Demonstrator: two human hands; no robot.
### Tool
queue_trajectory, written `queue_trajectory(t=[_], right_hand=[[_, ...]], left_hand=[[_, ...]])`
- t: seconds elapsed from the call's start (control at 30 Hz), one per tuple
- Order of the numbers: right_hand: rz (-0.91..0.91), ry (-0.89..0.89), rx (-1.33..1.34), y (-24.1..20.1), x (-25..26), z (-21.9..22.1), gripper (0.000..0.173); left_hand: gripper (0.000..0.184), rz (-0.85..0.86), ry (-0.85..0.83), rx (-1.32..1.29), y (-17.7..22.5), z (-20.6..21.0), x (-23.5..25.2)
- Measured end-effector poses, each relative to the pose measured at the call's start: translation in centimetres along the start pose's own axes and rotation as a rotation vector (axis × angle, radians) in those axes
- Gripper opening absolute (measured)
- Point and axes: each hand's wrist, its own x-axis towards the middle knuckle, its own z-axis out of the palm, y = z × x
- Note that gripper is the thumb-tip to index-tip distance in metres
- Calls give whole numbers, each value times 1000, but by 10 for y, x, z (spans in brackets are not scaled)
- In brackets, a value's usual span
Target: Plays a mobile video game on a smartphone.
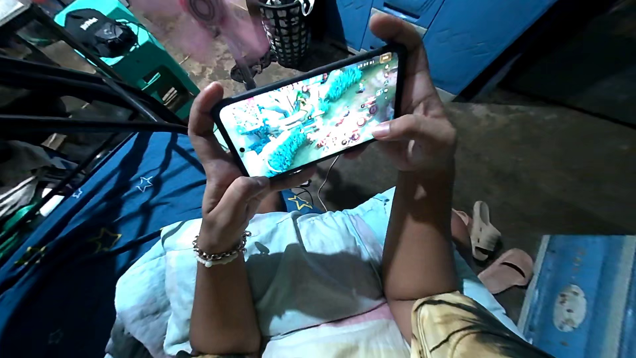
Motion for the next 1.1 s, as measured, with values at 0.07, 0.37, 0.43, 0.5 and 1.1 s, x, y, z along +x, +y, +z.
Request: queue_trajectory(t=[0.07,0.37,0.43,0.5,1.1], right_hand=[[6,25,14,-1,0,2,88],[68,112,-75,-3,2,9,81],[59,109,-113,-3,3,11,82],[43,90,-147,-4,3,10,85],[23,126,-331,-2,9,14,94]], left_hand=[[87,-5,16,-6,0,1,1],[90,-2,43,-45,-1,1,2],[92,4,45,-37,-2,1,2],[92,-4,48,-44,-1,1,2],[89,7,45,-31,-2,1,1]])
